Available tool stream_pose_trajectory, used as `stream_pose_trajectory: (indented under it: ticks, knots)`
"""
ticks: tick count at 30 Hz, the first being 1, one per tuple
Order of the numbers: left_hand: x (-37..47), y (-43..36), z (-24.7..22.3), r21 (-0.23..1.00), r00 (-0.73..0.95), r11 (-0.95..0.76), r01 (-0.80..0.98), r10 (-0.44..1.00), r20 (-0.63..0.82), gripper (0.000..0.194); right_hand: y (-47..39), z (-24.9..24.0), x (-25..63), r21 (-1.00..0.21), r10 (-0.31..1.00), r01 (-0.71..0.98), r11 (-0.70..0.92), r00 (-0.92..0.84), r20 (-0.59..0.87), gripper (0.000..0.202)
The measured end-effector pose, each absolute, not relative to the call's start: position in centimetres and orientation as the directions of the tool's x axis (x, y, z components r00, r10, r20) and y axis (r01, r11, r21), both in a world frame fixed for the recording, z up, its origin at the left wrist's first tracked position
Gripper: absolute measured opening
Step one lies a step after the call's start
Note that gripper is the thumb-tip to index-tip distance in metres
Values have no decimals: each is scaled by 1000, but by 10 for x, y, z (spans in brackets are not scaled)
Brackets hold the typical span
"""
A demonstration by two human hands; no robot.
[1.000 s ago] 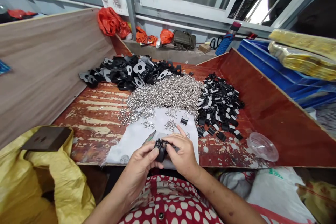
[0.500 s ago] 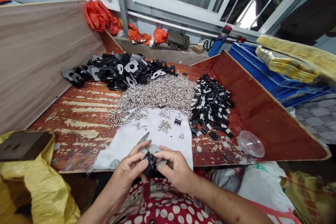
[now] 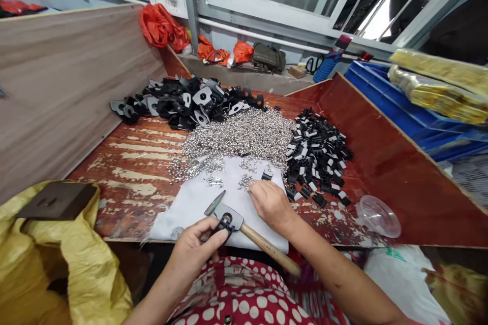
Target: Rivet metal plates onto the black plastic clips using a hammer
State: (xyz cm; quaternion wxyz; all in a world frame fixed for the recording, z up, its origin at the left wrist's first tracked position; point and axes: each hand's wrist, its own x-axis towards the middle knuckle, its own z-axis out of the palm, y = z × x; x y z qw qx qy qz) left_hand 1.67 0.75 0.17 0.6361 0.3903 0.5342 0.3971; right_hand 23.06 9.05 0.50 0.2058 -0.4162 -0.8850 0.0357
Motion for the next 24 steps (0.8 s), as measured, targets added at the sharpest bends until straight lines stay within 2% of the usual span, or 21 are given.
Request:
stream_pose_trajectory:
  ticks: [4,7,9,12,16,21,24]
  knots:
    - [25,16,3,951,65,300,-72,953,-296,44,58,37,217,-281,601,532,799,-715,357,15]
    - [27,18,4,960,43,272,-70,962,-270,44,43,51,213,-398,588,461,793,-750,303,33]
    - [26,17,5,957,33,281,-72,960,-279,41,38,51,213,-429,590,447,785,-750,297,42]
    - [23,17,5,957,23,279,-84,960,-278,38,35,38,209,-392,575,436,810,-720,389,45]
    - [16,15,2,964,3,253,-76,967,-254,33,27,21,199,-433,621,448,783,-617,483,53]
    - [10,12,-1,976,15,207,-68,978,-207,23,20,16,194,-304,536,447,841,-618,576,56]
    - [6,12,0,974,29,200,-107,980,-198,27,26,19,193,-415,604,442,796,-521,603,46]
